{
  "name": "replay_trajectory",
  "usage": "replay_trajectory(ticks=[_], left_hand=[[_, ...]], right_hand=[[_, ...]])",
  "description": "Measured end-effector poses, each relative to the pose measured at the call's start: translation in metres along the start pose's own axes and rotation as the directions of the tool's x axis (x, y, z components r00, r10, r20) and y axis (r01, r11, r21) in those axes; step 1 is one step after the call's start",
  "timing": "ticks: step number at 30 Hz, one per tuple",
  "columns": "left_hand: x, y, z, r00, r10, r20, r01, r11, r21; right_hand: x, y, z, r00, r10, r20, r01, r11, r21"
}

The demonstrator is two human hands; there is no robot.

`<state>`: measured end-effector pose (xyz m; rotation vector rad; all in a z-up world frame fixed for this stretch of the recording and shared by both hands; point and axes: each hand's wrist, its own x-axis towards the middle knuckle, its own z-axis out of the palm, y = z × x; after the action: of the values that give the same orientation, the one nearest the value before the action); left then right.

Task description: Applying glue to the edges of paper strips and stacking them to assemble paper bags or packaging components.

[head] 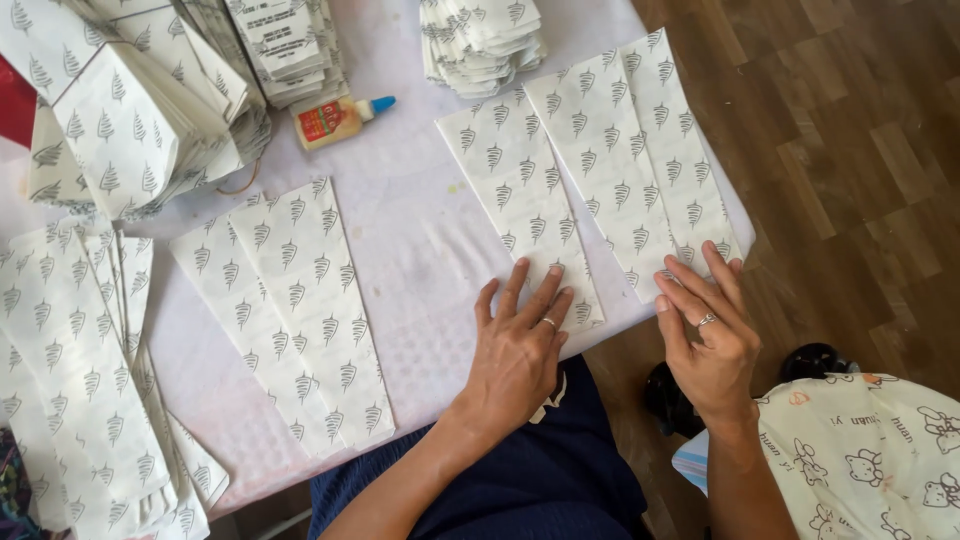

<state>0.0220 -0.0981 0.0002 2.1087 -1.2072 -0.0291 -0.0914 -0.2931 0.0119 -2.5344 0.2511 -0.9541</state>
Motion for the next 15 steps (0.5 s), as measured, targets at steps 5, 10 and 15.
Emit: replay_trajectory(ticks=[5,10,15], left_hand=[[0.019,0.012,0.023,0.999,0.039,-0.006,-0.039,0.999,0.005],[0.022,0.018,0.023,0.999,0.035,-0.018,-0.035,0.999,0.007],[0.020,0.016,0.023,0.996,0.027,-0.088,-0.031,0.998,-0.049]], right_hand=[[-0.005,0.008,0.002,1.000,0.010,0.021,-0.010,0.999,-0.038],[-0.005,0.011,0.002,0.999,0.033,0.025,-0.032,0.999,-0.036],[-0.002,0.007,0.003,0.999,0.032,0.037,-0.031,0.999,-0.028]])
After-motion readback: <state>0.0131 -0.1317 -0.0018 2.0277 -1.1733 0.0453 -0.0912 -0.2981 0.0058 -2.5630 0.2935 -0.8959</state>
